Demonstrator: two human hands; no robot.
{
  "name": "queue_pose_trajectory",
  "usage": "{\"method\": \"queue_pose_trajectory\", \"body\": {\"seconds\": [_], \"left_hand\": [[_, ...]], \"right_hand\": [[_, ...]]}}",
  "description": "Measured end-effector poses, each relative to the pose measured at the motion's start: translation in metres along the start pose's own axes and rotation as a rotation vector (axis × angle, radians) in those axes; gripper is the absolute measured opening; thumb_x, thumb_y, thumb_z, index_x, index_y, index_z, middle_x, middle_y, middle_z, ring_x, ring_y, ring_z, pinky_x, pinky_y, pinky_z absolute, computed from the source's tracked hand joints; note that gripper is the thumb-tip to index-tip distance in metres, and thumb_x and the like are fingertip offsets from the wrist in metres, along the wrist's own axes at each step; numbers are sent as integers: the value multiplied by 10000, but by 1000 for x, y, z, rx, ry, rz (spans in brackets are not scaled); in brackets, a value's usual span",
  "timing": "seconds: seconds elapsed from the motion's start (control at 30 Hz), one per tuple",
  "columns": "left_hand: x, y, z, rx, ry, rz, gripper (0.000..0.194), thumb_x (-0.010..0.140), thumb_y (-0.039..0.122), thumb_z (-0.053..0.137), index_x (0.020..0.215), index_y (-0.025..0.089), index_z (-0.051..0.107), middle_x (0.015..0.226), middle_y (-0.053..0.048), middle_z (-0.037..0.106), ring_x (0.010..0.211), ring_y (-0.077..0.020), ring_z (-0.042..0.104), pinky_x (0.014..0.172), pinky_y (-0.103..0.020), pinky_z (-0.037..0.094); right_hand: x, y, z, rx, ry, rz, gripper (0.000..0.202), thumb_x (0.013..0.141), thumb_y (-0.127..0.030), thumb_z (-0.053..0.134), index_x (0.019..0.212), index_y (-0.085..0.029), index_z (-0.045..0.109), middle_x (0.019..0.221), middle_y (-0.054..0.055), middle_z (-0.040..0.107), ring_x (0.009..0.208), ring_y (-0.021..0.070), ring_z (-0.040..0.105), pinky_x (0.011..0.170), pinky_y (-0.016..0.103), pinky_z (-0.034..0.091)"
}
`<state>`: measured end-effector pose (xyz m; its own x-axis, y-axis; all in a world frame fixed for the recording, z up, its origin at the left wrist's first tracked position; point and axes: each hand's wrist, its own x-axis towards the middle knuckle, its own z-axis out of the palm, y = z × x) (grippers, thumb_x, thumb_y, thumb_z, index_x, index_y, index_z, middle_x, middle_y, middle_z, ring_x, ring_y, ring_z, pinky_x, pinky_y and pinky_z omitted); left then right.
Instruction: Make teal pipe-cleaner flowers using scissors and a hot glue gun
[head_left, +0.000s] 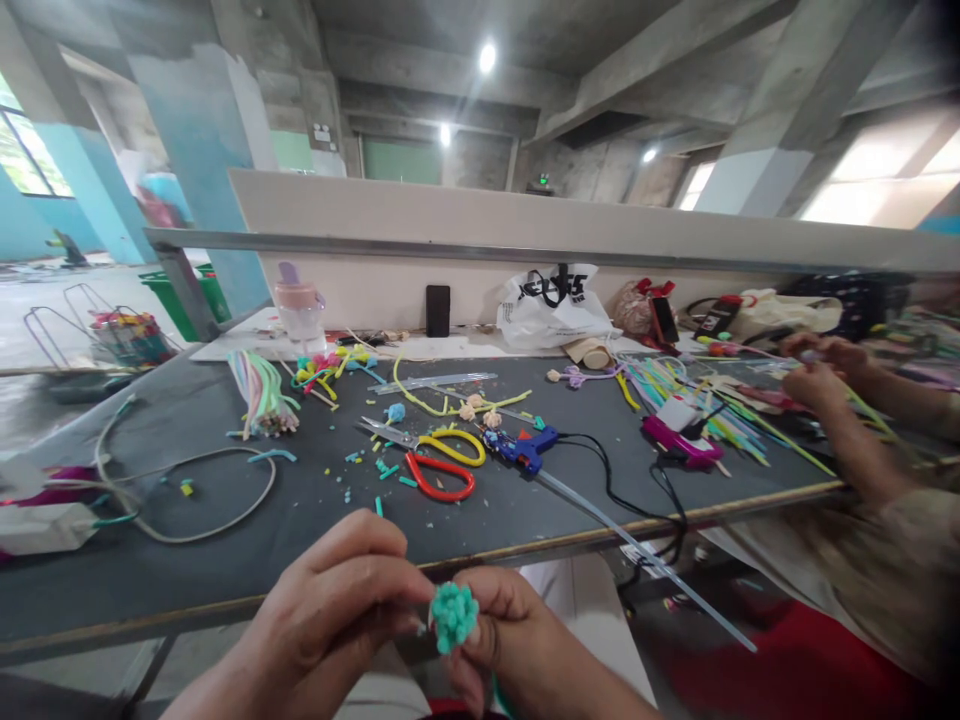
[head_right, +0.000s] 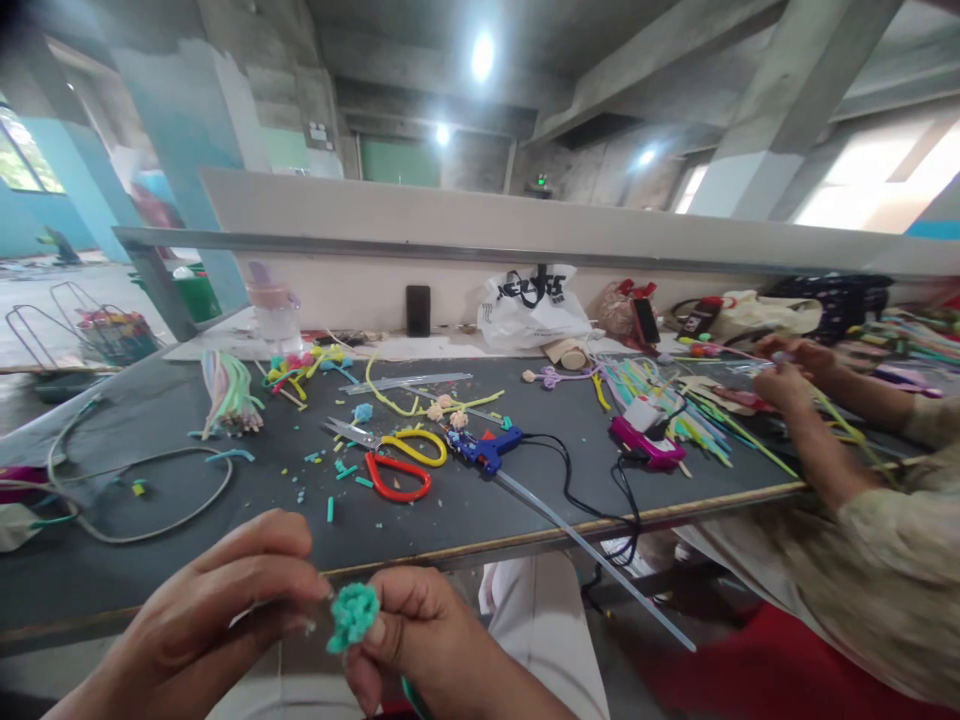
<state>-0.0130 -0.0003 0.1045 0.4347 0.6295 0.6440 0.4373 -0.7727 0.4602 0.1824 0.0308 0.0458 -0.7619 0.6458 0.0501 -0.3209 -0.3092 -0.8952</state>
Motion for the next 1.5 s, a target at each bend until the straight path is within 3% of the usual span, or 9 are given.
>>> {"method": "queue_pose_trajectory", "body": {"seconds": [0.13,0.3,0.53,0.8,1.0,1.13,1.27,1.37,1.5], "left_hand": [[7,4,1,-20,-88,42,255,815,10,470,955,201,564,822,-12,503,707,-103,520,625,-173,467],[7,4,4,-50,-38,38,209,823,4,454,898,171,555,806,-21,495,701,-107,503,621,-177,461],[2,11,3,-8,-96,24,213,833,56,501,983,189,574,834,-34,525,741,-128,526,649,-201,475],[6,14,5,78,-43,68,194,847,75,468,907,204,601,713,-15,552,666,-132,507,615,-215,459],[9,14,4,63,-127,30,193,842,61,459,875,188,600,729,-25,546,671,-132,502,601,-212,451],[9,11,6,0,-111,120,174,862,84,443,832,189,578,698,-12,518,642,-118,490,567,-182,444],[10,11,3,-79,-225,-29,139,878,108,464,837,190,568,775,-14,532,668,-90,535,613,-151,463],[10,12,2,-42,-259,-56,151,882,123,464,816,202,575,765,-11,548,707,-104,547,646,-172,460],[7,4,7,26,-220,63,219,904,179,411,759,207,573,690,-14,559,642,-122,506,568,-195,426]], "right_hand": [[-2,3,-3,3,-21,25,359,787,-414,635,607,-116,547,476,-31,503,395,35,359,410,179,218],[-4,6,-8,47,-38,69,370,796,-407,626,581,-116,549,472,-35,499,404,38,362,425,192,191],[-4,1,-6,36,-82,116,380,766,-439,650,601,-111,548,498,-34,498,416,36,353,430,195,185],[-5,4,-7,57,-87,101,396,762,-446,656,581,-114,540,486,-36,486,423,40,367,442,199,193],[-7,11,-13,35,-69,113,330,808,-390,620,654,-105,561,513,-37,490,428,39,345,438,204,178],[-7,10,-12,56,-76,115,346,778,-416,648,658,-105,555,525,-35,488,444,42,359,452,202,191],[-6,10,-13,17,-88,96,343,782,-401,645,644,-96,571,547,-20,510,465,42,371,472,198,215],[-5,13,-16,-9,-88,73,336,793,-390,632,646,-92,582,545,-17,514,461,41,384,469,193,231],[-5,14,-19,-25,-87,118,308,803,-377,630,710,-83,609,549,-20,538,430,28,388,440,174,239]]}}
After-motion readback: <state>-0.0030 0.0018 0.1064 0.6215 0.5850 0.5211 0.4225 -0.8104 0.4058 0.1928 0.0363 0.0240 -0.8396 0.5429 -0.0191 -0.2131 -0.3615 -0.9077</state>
